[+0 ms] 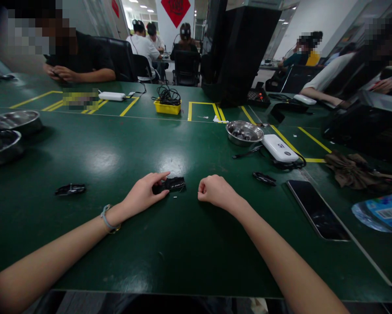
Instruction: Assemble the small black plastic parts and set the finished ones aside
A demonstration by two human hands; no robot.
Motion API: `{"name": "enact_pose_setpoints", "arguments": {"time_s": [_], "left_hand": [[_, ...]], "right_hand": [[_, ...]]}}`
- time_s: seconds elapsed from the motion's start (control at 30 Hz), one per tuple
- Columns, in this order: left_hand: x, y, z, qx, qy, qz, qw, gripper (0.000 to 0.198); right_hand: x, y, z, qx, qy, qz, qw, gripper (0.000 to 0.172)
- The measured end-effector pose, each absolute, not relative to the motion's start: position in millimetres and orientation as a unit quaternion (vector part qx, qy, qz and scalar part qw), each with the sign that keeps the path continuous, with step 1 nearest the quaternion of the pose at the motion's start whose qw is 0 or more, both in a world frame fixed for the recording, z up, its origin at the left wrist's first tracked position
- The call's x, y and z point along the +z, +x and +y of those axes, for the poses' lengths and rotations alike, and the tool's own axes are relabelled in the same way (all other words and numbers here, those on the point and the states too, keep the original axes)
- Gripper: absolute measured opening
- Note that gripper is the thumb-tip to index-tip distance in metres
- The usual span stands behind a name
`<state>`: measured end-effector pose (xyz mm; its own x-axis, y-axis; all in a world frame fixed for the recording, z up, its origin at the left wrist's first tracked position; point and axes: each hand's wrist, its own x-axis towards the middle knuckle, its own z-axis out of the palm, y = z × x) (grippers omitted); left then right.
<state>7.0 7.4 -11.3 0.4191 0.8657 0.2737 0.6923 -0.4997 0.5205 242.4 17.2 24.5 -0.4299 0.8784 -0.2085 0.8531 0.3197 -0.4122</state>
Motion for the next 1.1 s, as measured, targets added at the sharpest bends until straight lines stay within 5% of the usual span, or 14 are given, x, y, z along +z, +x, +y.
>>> {"name": "enact_pose_setpoints", "arguments": {"time_s": [0.17, 0.47, 1.1], "left_hand": [[-9, 10, 5, 0.242, 0.855, 0.427, 0.166, 0.037], [-8, 14, 3, 0.230, 0.873, 0.387, 0.187, 0.035], [-9, 14, 5, 0.232, 0.872, 0.386, 0.191, 0.037]], "right_hand": [[22, 241, 16, 0.302, -0.524, -0.794, 0.063, 0.003], [6, 215, 9, 0.290, -0.501, -0.754, 0.311, 0.013], [-6, 206, 7, 0.225, -0.472, -0.798, 0.300, 0.010]]}}
